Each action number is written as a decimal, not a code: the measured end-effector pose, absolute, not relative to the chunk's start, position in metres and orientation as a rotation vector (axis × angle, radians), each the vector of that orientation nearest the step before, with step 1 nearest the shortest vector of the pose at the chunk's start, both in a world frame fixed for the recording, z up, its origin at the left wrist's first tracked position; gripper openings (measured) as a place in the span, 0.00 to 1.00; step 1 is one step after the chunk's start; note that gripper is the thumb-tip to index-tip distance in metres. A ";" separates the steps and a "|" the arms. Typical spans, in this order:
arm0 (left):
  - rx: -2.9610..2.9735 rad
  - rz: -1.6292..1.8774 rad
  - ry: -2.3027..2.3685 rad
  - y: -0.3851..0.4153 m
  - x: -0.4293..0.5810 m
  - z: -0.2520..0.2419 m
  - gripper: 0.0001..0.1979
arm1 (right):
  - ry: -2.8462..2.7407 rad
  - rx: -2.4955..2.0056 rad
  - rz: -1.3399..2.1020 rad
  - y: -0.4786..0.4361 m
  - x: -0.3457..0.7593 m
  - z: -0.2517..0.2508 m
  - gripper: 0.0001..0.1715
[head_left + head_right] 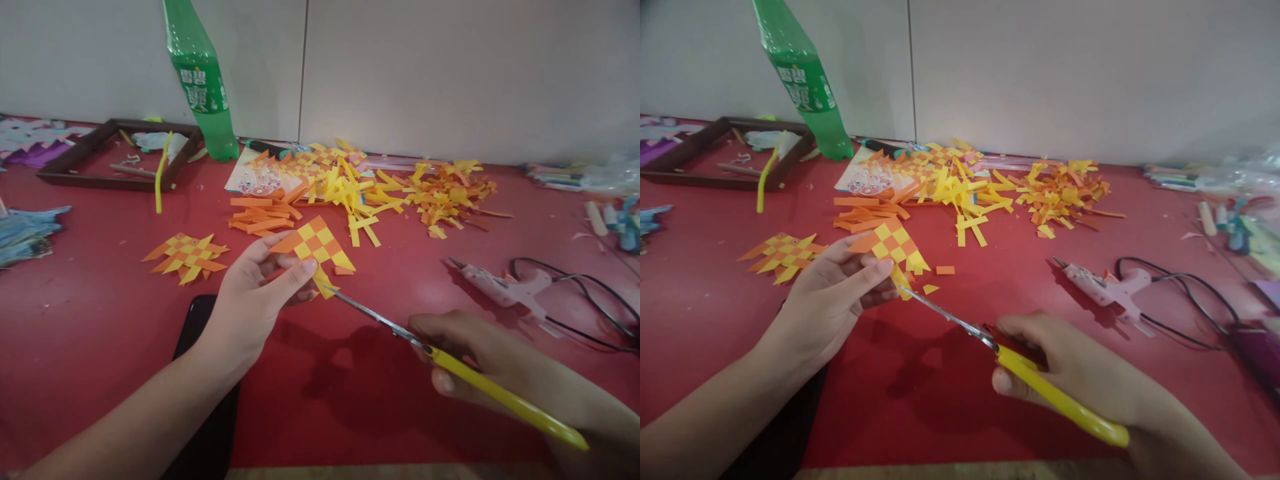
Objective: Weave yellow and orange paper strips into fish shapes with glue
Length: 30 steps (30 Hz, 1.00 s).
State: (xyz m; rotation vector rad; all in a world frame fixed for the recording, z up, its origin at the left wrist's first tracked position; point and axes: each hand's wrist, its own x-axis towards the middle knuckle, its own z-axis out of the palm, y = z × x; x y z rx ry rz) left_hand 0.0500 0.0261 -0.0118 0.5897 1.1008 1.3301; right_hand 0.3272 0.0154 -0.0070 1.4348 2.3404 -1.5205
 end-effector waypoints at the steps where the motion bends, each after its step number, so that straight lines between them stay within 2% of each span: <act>1: 0.590 1.328 1.099 0.026 0.050 -0.012 0.21 | 2.339 1.435 -1.516 0.016 0.327 -0.007 0.34; 30: 0.681 1.236 1.103 0.026 0.048 -0.011 0.17 | 2.289 1.419 -1.484 0.014 0.335 -0.011 0.31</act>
